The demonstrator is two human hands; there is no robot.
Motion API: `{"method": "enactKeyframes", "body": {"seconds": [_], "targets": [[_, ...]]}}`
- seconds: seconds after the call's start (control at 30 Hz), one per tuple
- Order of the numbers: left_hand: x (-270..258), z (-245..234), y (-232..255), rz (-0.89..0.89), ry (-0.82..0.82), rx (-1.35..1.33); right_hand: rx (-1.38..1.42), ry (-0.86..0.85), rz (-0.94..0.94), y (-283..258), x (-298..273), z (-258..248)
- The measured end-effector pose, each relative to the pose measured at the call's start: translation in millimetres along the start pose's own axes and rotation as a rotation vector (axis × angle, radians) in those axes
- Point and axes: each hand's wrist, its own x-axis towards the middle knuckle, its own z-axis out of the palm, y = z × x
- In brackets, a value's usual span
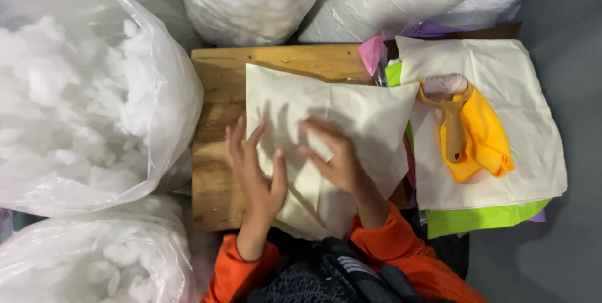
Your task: Cleaning a pillowcase with a lint roller and then stuffing it with polyester fiberfill from large bags.
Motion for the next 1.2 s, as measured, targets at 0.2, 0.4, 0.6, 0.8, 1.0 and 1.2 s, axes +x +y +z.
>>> {"method": "enactKeyframes", "body": {"seconds": [0.2,0.4,0.6,0.8,1.0,1.2], "targets": [[60.7,89.0,-33.5,0.52,-0.271,0.093,-1.202,0.678,0.15,64.6,-9.0,-54.2],[66.5,131.0,-122.6,0.343,-0.431,0.54,-1.203,0.281,0.323,115.3,35.9,-22.3],[76.5,107.5,-138.9,0.26,-0.004,0.654,-0.993,0.347,-0.017,93.5,76.7,3.8],[69.7,106.6,-136.3,0.317,-0.102,0.72,-0.996,0.23,0.064,146.9,65.8,-2.2],[79.9,97.4,-117.3,0.305,0.145,0.614,-1.044,0.724,0.047,117.7,70.6,-31.4],[75.4,95.6,-135.9,0.328,-0.116,0.656,-0.965,0.139,0.153,155.0,50.6,-29.8]]}}
